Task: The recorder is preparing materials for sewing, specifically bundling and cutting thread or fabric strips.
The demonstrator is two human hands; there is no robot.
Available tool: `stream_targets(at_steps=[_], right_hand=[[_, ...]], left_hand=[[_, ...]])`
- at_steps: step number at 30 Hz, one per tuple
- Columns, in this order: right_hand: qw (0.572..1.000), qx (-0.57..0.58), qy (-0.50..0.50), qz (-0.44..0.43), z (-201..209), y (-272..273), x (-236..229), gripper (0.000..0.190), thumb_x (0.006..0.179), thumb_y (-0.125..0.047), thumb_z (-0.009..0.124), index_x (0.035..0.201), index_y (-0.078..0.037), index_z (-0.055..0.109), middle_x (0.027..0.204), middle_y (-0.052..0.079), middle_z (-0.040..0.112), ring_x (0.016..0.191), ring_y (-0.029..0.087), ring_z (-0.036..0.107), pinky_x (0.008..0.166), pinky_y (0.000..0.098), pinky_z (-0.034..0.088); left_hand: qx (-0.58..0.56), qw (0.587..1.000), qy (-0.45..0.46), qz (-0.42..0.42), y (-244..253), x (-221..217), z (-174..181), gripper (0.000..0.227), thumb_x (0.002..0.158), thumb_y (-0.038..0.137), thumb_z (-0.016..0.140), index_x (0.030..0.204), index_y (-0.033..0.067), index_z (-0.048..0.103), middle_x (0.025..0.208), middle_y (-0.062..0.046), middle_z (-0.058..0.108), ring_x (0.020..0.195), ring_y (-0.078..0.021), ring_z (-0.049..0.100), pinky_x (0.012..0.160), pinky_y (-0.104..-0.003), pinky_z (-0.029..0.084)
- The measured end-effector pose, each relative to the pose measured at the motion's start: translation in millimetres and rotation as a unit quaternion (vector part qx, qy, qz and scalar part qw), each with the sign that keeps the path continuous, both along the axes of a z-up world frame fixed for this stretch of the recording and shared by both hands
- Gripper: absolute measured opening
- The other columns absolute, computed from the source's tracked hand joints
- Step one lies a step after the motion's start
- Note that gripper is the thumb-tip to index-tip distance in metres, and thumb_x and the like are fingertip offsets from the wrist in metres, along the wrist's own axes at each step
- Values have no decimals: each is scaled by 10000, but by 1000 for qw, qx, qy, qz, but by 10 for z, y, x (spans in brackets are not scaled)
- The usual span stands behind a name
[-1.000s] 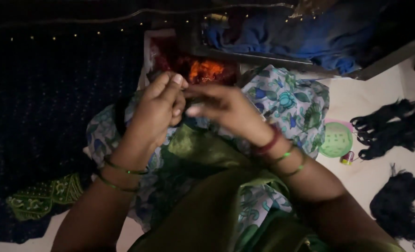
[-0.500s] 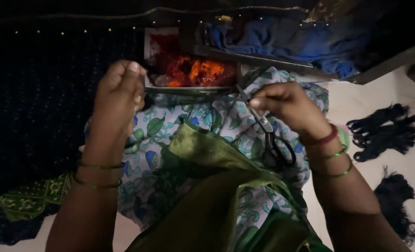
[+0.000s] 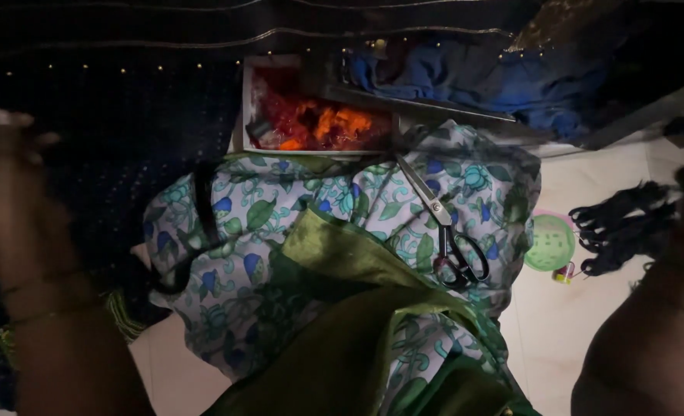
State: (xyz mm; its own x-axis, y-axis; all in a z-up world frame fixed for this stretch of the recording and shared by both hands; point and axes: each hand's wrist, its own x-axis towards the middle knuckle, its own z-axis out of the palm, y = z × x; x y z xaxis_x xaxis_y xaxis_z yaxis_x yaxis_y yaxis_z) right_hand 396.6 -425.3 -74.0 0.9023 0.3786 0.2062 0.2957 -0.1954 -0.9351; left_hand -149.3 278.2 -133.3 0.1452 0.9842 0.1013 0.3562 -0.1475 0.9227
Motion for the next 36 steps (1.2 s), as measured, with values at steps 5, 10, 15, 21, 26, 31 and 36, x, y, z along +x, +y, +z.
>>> stream_targets(at_steps=[5,10,15,21,26,31,36], right_hand=[[976,-152,-151,-49,8,178,-95,160,1147,-133,528,1117,-28,643,934,68,595,791,187,554,689,287,447],[919,-234,-313,58,-195,1200,-457,110,1108,37,495,1092,16,602,1021,170,639,915,307,597,861,404,502],[838,-213,-319,389,815,2779,-2437,150,898,-38,683,1034,-82,729,879,118,735,748,286,707,620,394,546],[876,-131,-299,354,1342,2919,-2259,117,1002,-8,651,1101,-28,709,927,98,715,724,191,688,629,320,533],[909,-207,-199,302,1038,2878,-2040,131,1050,-156,742,1010,-32,743,766,102,667,593,203,551,551,334,410],[862,-102,-139,477,187,3290,-2272,113,1033,-146,682,1060,-52,739,962,71,747,814,145,685,705,324,548],[736,-190,-159,630,-501,3718,-2557,135,955,-207,722,1030,-108,774,832,112,743,684,232,691,652,378,523]], left_hand=[[281,939,197,-21,-193,-145,-24,219,1190,231,520,1137,103,690,1148,-36,727,997,-171,687,884,-329,558],[362,909,195,-62,-1120,737,444,219,1208,134,517,1071,68,674,1047,-114,679,934,-204,661,817,-334,551],[-163,860,-298,-381,-2595,1797,658,221,1068,314,560,1089,94,570,1059,-68,682,1006,-181,699,907,-319,570],[-335,831,-243,-372,-2485,1617,767,220,1072,322,614,1053,103,615,749,35,483,544,-46,410,468,-226,391],[30,982,61,-175,-1667,171,719,186,1079,243,633,1088,83,729,955,-59,714,768,-155,595,677,-307,482],[226,901,369,-11,-1556,-1479,148,171,1089,169,712,1062,4,750,991,-233,708,839,-404,687,708,-468,532],[124,670,731,-18,-2109,-3696,-1011,194,1044,197,666,880,104,709,723,-67,683,626,-228,658,589,-342,518]])
